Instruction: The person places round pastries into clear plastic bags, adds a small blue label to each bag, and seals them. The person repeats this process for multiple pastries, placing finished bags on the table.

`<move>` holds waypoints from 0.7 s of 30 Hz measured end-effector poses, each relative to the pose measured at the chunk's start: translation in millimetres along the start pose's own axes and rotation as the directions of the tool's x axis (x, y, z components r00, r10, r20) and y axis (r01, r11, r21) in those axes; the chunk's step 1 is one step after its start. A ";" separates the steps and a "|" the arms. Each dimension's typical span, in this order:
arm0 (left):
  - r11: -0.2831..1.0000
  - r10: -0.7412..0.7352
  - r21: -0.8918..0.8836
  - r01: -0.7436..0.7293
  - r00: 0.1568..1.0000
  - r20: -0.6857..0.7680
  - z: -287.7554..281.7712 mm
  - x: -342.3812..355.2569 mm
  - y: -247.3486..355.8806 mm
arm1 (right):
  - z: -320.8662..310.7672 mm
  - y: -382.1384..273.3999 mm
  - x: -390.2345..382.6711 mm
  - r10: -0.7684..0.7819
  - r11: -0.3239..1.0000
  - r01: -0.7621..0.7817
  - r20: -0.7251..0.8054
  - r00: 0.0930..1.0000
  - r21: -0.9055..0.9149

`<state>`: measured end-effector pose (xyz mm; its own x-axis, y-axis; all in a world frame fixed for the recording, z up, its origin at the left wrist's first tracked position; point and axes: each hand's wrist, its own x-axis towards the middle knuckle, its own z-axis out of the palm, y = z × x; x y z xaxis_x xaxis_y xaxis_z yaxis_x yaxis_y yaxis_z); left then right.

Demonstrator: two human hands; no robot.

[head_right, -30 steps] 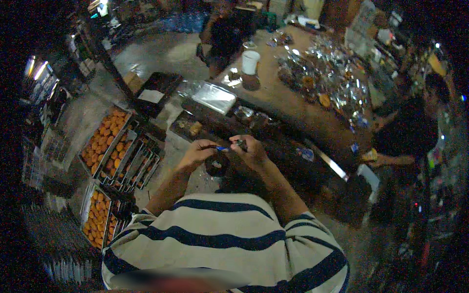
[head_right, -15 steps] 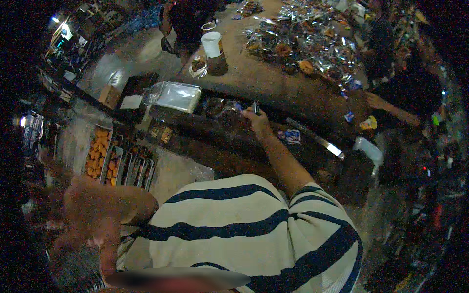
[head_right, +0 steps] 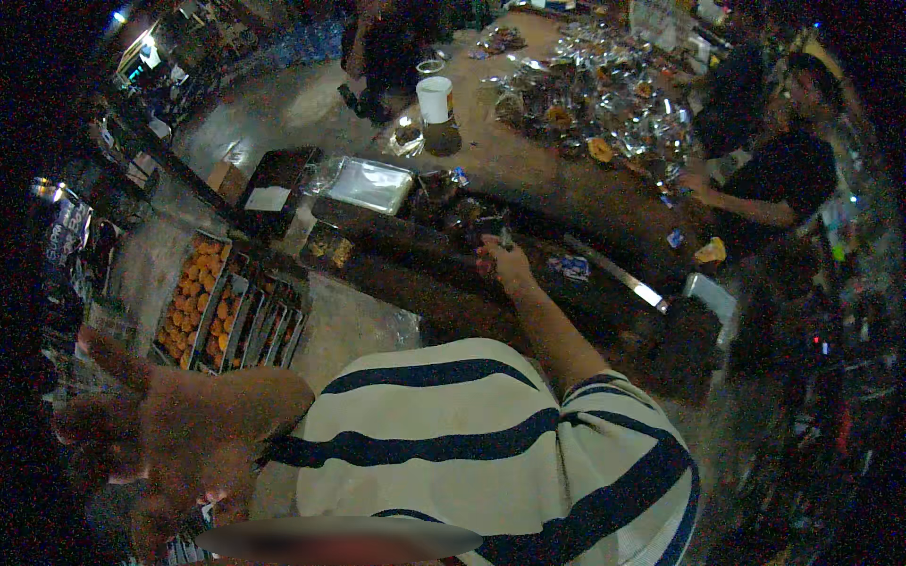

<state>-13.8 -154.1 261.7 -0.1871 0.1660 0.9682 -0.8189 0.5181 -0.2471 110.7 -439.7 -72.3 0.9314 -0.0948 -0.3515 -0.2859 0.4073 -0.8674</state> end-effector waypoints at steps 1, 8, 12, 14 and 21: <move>1.000 0.015 -0.016 -0.015 1.000 -0.001 -0.1 3.8 9.8 | -3.9 3.0 -9.0 -0.003 1.000 0.003 -0.017 1.000 0.025; 0.978 0.070 -0.195 -0.070 0.998 -0.006 3.3 25.5 74.3 | -26.5 29.2 -61.6 -0.057 0.998 0.051 -0.162 0.985 -0.036; 0.980 0.174 -0.091 -0.175 0.985 -0.020 2.4 30.1 96.1 | -35.6 56.2 -93.4 -0.081 0.997 0.080 -0.178 0.981 -0.012; 0.976 0.216 -0.014 -0.217 0.976 -0.014 -2.5 34.6 103.3 | -37.8 67.7 -108.9 -0.103 0.994 0.106 -0.154 0.983 0.007; 0.992 0.083 -0.102 -0.080 0.996 0.030 -13.7 49.0 120.6 | -56.7 72.7 -137.2 -0.062 0.994 0.034 -0.278 0.959 -0.105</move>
<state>-114.3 -72.0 278.8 -0.2709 0.1831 0.9450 -0.7415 0.5863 -0.3262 -50.6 -448.6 -107.2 0.8481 -0.3686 -0.3806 -0.2756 0.3066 -0.9111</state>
